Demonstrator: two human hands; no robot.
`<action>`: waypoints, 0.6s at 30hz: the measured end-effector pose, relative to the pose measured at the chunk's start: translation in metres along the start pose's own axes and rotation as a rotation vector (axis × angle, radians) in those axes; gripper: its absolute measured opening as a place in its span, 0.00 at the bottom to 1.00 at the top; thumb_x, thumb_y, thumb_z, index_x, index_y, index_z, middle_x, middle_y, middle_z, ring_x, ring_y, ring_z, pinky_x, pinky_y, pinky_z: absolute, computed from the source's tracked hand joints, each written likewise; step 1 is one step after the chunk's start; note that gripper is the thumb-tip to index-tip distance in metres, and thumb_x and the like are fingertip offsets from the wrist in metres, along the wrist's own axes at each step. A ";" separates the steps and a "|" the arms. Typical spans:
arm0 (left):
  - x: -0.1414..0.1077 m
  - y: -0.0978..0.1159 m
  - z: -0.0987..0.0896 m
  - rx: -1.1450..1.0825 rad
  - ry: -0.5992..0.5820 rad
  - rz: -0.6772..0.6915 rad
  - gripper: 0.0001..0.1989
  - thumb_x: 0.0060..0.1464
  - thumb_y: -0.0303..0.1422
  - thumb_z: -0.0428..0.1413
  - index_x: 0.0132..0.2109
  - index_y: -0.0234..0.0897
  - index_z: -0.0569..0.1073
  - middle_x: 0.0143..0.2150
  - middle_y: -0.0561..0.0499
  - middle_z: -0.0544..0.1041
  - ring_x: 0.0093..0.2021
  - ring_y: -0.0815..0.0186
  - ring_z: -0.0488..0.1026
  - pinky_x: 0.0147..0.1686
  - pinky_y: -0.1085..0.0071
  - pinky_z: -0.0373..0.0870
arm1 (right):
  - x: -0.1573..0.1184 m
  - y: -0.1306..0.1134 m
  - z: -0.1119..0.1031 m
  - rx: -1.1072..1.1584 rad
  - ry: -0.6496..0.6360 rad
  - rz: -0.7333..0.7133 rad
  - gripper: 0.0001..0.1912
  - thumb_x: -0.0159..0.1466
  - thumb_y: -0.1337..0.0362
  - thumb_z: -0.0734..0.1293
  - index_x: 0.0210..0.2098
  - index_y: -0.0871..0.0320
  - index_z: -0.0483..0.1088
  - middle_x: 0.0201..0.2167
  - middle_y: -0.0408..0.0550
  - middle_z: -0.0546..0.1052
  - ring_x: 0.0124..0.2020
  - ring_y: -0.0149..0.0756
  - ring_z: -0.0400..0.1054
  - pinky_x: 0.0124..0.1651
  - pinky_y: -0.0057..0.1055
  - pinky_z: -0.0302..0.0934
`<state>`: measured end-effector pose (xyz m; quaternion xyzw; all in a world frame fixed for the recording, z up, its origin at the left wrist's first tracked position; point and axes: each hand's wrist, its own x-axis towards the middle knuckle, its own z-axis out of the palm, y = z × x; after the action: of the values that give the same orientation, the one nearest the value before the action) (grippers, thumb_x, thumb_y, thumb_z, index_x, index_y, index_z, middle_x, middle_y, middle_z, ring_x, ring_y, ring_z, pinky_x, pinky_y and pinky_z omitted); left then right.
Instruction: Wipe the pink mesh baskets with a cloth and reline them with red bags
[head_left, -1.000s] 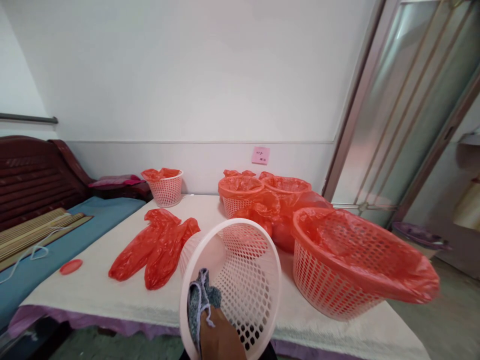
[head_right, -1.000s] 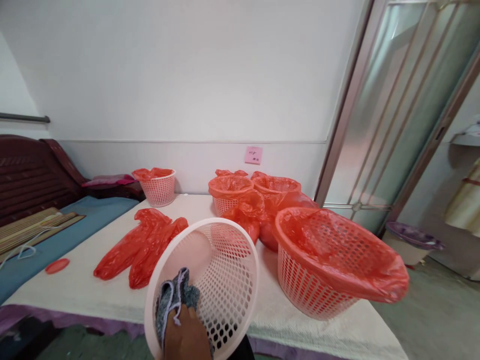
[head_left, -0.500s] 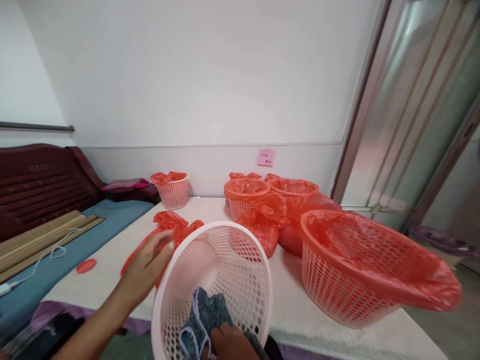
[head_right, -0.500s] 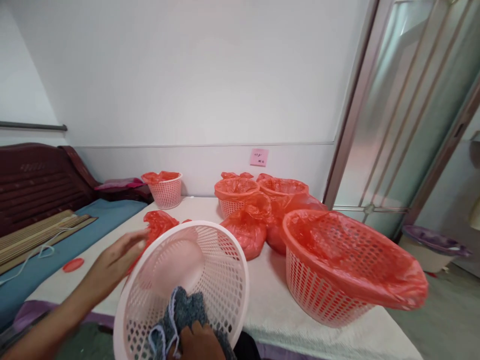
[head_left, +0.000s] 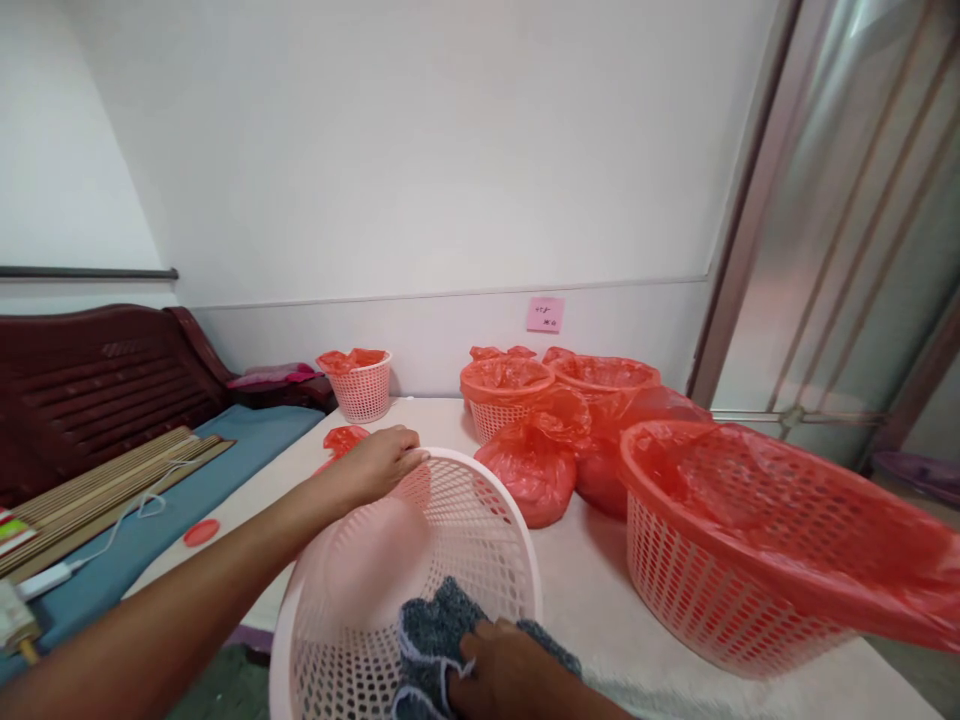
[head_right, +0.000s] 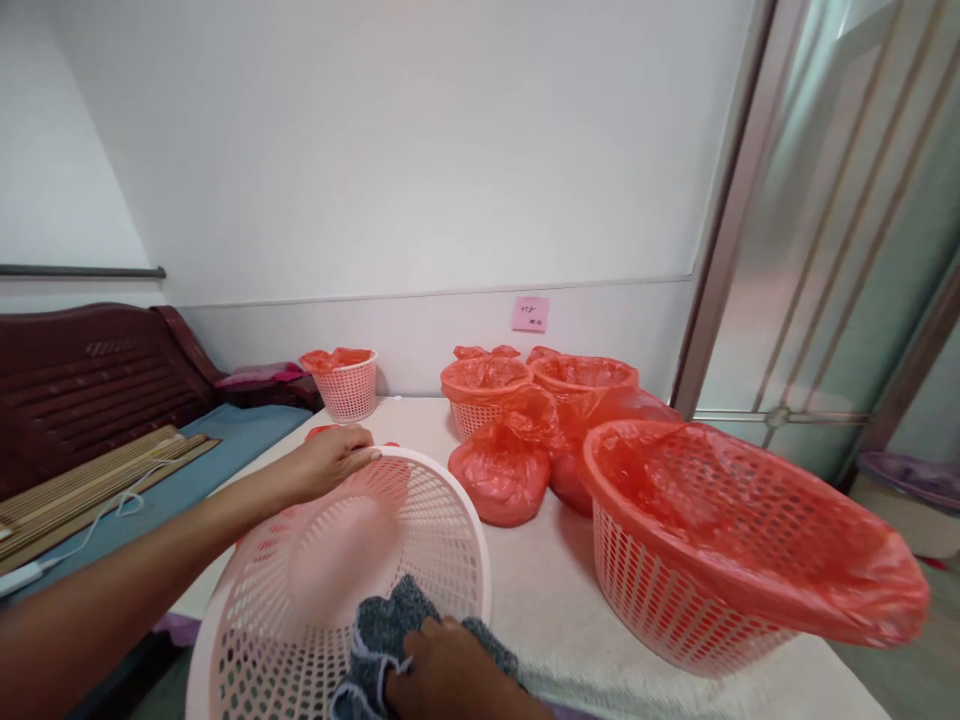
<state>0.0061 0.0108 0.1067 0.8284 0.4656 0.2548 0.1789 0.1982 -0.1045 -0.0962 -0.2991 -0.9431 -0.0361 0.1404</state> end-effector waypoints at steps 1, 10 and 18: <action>-0.004 -0.001 -0.003 -0.023 0.030 -0.020 0.15 0.52 0.43 0.54 0.23 0.39 0.66 0.24 0.55 0.66 0.27 0.66 0.61 0.28 0.70 0.52 | -0.003 0.004 -0.020 -0.028 -0.054 -0.008 0.03 0.59 0.65 0.70 0.29 0.55 0.74 0.27 0.47 0.79 0.25 0.36 0.70 0.29 0.29 0.59; -0.059 -0.017 0.018 -0.377 0.395 -0.228 0.19 0.54 0.49 0.53 0.26 0.40 0.60 0.23 0.58 0.60 0.25 0.70 0.57 0.25 0.74 0.55 | 0.010 0.040 -0.069 1.494 0.571 0.879 0.08 0.55 0.63 0.65 0.35 0.57 0.74 0.28 0.44 0.80 0.32 0.40 0.75 0.39 0.34 0.66; -0.112 0.005 0.105 -0.603 0.611 -0.342 0.23 0.56 0.52 0.51 0.24 0.41 0.56 0.21 0.60 0.54 0.23 0.70 0.53 0.23 0.74 0.56 | 0.057 0.025 -0.064 1.883 1.070 1.064 0.11 0.59 0.54 0.60 0.30 0.55 0.65 0.22 0.46 0.77 0.27 0.40 0.75 0.32 0.36 0.71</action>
<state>0.0221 -0.0944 -0.0041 0.5376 0.5321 0.5781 0.3060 0.1831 -0.0623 -0.0185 -0.3779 -0.1807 0.6087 0.6738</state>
